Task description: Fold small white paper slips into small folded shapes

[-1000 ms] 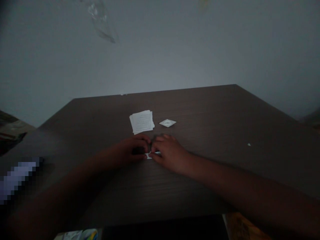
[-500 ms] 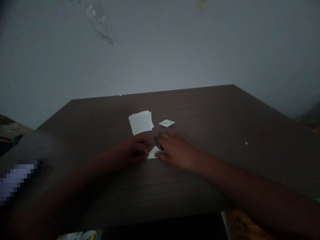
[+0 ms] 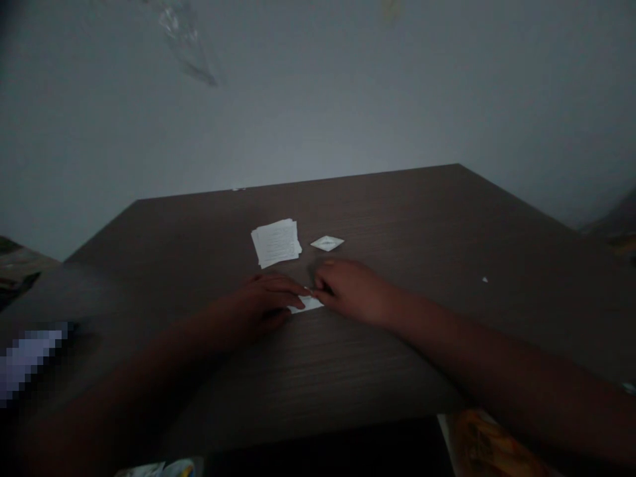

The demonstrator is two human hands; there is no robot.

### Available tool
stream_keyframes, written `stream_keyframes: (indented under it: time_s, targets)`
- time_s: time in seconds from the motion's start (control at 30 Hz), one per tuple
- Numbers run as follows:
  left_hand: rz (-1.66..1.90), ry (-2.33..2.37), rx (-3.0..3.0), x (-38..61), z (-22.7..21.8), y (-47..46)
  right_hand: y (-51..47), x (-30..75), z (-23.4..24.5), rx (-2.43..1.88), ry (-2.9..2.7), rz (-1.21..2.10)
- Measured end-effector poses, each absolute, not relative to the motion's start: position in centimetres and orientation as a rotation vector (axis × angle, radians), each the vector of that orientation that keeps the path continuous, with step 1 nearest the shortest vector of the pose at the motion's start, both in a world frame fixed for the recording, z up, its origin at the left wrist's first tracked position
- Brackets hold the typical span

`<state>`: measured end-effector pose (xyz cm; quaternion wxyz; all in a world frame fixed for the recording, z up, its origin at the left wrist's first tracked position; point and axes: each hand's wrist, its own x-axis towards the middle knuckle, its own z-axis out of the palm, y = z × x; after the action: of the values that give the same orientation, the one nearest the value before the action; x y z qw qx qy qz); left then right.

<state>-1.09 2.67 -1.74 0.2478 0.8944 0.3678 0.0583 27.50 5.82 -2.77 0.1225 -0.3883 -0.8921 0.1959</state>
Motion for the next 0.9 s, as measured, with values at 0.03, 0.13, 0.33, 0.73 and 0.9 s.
stream_keyframes:
  time_s: [0.03,0.13,0.33,0.73,0.9]
  targets:
    - [0.149,1.038,2.443,-1.0,-1.6,2.6,6.1,27.7,-2.6,-1.121,-2.574,0.572]
    - [0.162,1.146,2.45,-0.7,-1.5,2.3,6.5,28.0,-2.3,-1.049,-2.535,0.505]
    - [0.191,1.293,2.42,-0.8,-2.3,2.3,3.8,27.2,-2.7,-0.857,-2.736,0.341]
    - [0.147,1.361,2.415,-0.2,-2.1,2.1,1.7,26.3,-2.7,-1.065,-2.855,0.13]
    - [0.101,1.417,2.388,0.2,-1.6,1.9,1.2,25.6,-2.6,-1.076,-2.877,0.057]
